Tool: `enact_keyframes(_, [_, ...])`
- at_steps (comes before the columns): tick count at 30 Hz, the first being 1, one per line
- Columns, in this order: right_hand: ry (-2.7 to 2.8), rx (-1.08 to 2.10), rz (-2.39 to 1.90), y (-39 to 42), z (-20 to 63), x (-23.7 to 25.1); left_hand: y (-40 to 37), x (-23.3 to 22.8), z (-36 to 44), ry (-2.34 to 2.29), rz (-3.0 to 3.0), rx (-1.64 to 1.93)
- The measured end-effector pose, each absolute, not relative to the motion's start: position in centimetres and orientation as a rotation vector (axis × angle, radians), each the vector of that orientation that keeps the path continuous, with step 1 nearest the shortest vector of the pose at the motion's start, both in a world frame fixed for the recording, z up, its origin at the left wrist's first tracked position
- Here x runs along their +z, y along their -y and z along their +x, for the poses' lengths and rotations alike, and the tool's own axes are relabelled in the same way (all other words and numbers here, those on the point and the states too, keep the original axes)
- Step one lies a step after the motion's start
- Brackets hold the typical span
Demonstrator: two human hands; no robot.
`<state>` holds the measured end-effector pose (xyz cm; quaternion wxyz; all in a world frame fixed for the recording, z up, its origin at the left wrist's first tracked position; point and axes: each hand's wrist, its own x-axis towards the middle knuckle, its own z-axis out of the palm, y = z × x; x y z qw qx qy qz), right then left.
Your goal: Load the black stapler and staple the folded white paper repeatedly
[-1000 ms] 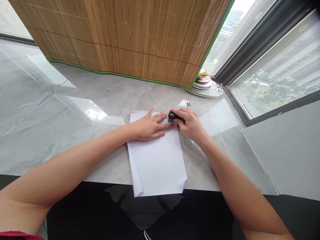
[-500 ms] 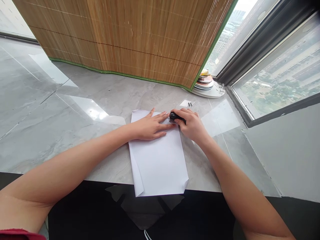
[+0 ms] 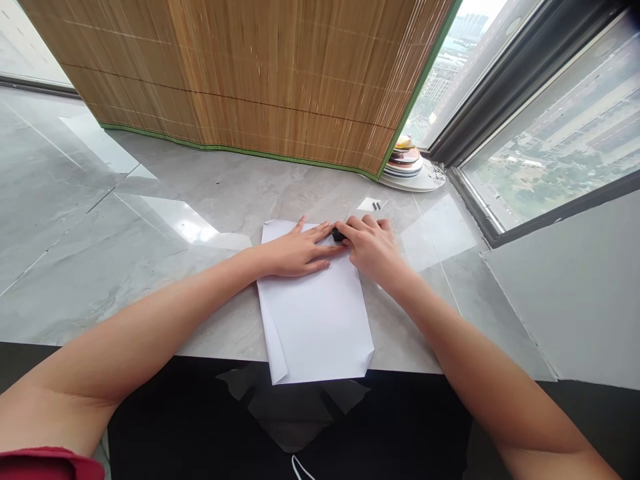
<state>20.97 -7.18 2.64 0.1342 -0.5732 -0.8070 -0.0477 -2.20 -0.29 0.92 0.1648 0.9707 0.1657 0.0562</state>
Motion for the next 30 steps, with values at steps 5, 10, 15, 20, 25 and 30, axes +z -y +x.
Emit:
enact_keyframes(5, [2.256,0.02,-1.598,6.6,22.3,2.6,0.2,0.9,-2.3,-0.489,2.793,0.121])
enact_keyframes(10, [1.998,0.089,-1.671,5.4,25.6,2.7,0.1,1.1,-2.3,-0.527,2.808,0.083])
enact_keyframes(15, [1.957,0.155,-1.606,5.2,27.6,2.8,0.3,1.5,-2.3,-0.601,2.805,-0.009])
enact_keyframes(20, [1.946,0.132,-1.808,5.1,28.5,2.6,0.6,1.5,-2.1,-0.607,2.823,-0.017])
enact_keyframes(25, [1.688,0.004,-1.759,5.5,26.7,3.4,-0.2,1.9,-2.4,-0.658,2.753,0.192])
enact_keyframes(30, [1.863,0.25,-1.507,8.1,21.3,4.8,-3.7,2.2,-4.4,-1.026,2.336,1.091])
